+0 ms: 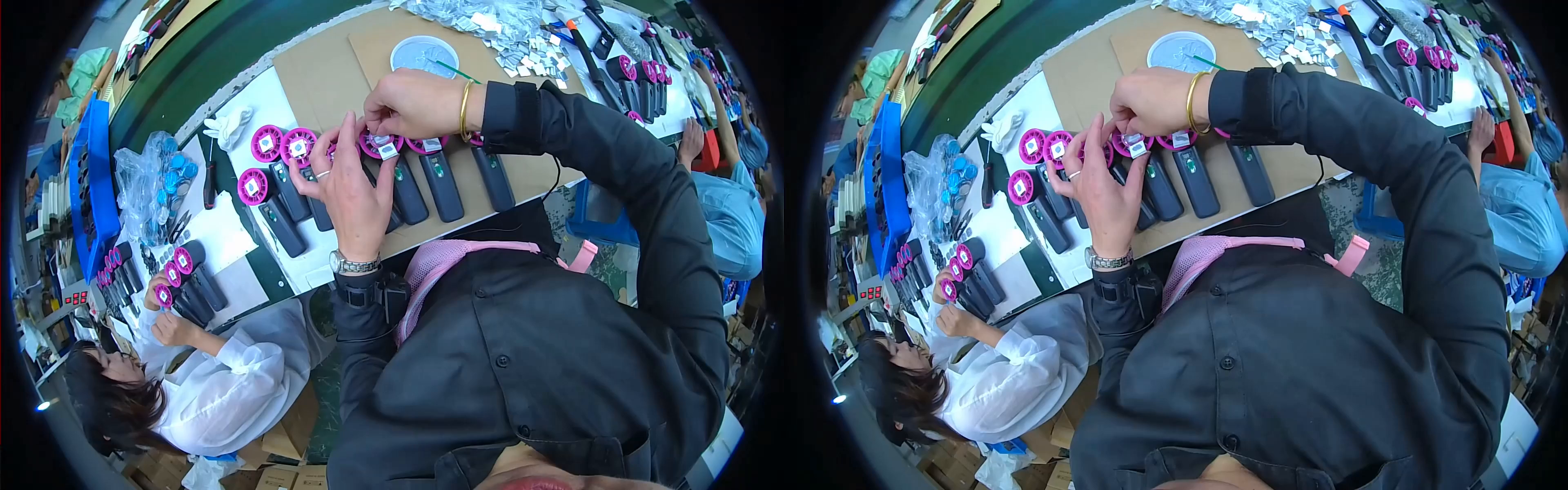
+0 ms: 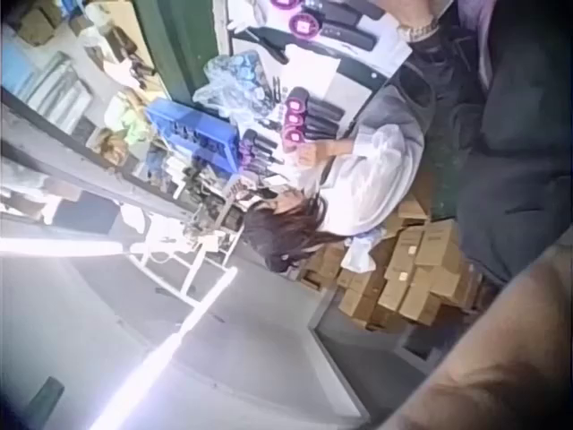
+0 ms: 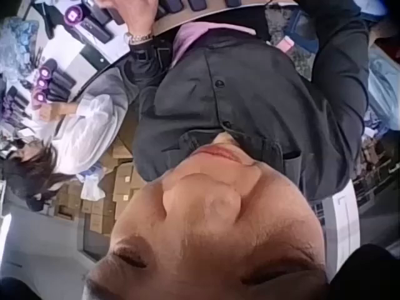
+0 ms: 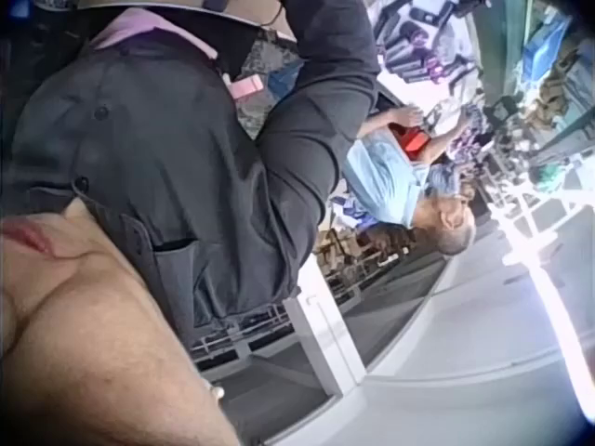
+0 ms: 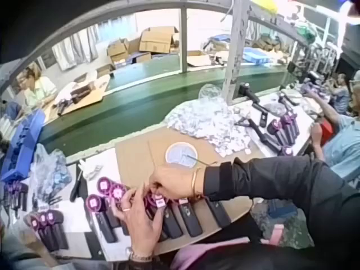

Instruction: The person applies a substance to the center of handheld fans using a thin stick, then places small square components onto the substance and presses them down with a padded tool.

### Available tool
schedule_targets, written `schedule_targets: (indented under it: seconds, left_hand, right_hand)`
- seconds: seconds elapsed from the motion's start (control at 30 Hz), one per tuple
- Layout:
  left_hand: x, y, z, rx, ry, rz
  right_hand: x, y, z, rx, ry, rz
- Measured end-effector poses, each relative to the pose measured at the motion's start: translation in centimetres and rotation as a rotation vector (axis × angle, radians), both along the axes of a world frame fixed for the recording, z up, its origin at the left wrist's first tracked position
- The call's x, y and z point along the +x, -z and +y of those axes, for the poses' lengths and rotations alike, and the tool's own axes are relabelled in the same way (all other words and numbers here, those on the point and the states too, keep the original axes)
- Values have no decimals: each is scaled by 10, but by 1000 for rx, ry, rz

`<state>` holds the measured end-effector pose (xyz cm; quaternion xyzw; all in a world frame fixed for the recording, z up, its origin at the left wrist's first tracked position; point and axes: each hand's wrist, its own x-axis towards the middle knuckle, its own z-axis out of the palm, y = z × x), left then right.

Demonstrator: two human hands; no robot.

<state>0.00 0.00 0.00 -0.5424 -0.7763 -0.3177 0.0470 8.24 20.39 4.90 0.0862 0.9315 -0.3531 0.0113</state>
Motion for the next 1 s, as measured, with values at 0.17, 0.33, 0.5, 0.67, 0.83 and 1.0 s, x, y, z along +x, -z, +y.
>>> schedule_targets:
  seconds: [0.17,0.33,0.5,0.67,0.83,1.0]
  left_hand:
    - [1,0,1,45,4,-15]
    - [-3,2,3,63,25,-44]
    - [-8,0,7,37,48,-41]
    - [-5,0,4,56,62,-27]
    - [-4,-4,-1,46,43,2]
    - [-10,-20,-21,89,-2,35]
  right_hand:
    - [-1,-6,-8,181,34,-26]
    - [-8,-4,-9,132,145,-125]
    - [-27,-10,-5,156,200,-344]
    - [-28,-7,-10,201,179,-288]
    - [1,-17,4,123,169,-42]
    - [86,-47,76,220,297,230]
